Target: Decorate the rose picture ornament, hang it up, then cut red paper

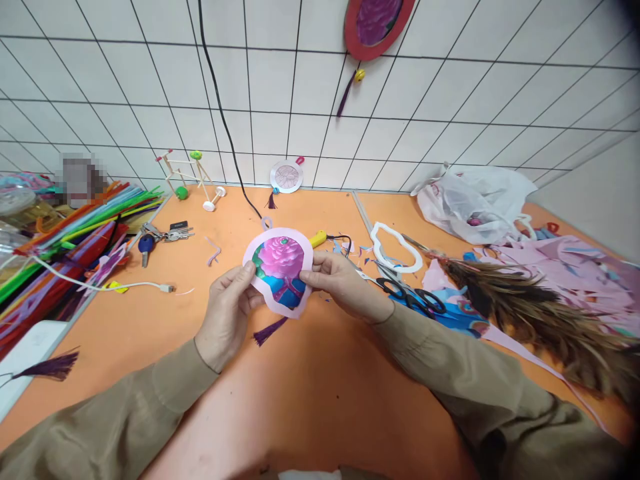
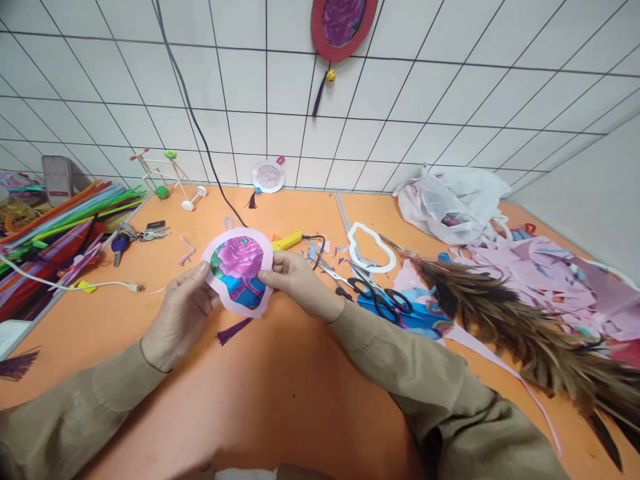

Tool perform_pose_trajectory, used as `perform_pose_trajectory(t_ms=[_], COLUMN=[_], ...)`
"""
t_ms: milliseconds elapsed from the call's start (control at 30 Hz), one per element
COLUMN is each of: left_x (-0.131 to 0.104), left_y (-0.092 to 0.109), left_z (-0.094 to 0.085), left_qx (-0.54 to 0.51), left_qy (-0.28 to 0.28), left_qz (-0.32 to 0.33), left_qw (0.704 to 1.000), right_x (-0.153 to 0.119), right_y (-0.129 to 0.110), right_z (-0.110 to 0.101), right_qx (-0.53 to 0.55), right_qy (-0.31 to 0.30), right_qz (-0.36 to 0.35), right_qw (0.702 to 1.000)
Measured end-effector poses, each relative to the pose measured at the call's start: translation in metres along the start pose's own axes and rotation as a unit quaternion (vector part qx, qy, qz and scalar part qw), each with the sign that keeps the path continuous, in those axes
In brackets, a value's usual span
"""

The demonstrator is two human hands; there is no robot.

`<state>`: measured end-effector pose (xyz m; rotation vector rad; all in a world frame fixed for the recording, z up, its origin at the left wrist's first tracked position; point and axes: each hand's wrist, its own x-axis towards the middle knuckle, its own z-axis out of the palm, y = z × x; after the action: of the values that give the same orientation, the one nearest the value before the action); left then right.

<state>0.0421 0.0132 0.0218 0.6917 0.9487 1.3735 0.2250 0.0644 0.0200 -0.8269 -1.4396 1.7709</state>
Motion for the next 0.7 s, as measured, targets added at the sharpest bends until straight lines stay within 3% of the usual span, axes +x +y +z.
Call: perform_pose_trajectory(t_ms=[167,267,333,400,467,500,567,633,700], left_x=[-0.022,-0.025,-0.021,-0.015,-0.01,-0.009,-0.01,-0.011,-0.011], left_y=[0.015,0.014,0.008,0.001,-0.003,-0.003,-0.001,0.002,0.003], left_z=[-0.007,-0.018,-0.03,-0.042,-0.052,-0.055,-0.056,-0.052,-0.047], left_qx=[0.005,0.086,0.159,0.26,0.407,0.486,0.621,0.706,0.749], left_qy=[-0.05,-0.082,-0.083,-0.076,-0.061,-0.049,-0.036,-0.057,-0.091], left_qz=[-0.062,-0.132,-0.15,-0.12,-0.031,0.037,0.156,0.201,0.195], left_qw=[0.997,0.984,0.972,0.955,0.911,0.872,0.767,0.677,0.627], right_x=[-0.011,-0.011,-0.008,-0.005,-0.005,-0.005,-0.008,-0.011,-0.014], right_y=[-0.028,-0.027,-0.015,0.0,0.011,0.014,0.017,0.018,0.02], right_z=[-0.013,-0.014,-0.009,-0.002,0.004,0.006,0.01,0.012,0.014], right_qx=[-0.059,-0.172,-0.314,-0.445,-0.522,-0.545,-0.58,-0.609,-0.633], right_qy=[-0.129,-0.197,-0.191,-0.146,-0.103,-0.09,-0.081,-0.076,-0.062], right_qz=[0.079,0.093,0.056,0.028,0.018,0.011,-0.011,-0.026,-0.027], right_qw=[0.987,0.961,0.928,0.883,0.846,0.833,0.811,0.789,0.771])
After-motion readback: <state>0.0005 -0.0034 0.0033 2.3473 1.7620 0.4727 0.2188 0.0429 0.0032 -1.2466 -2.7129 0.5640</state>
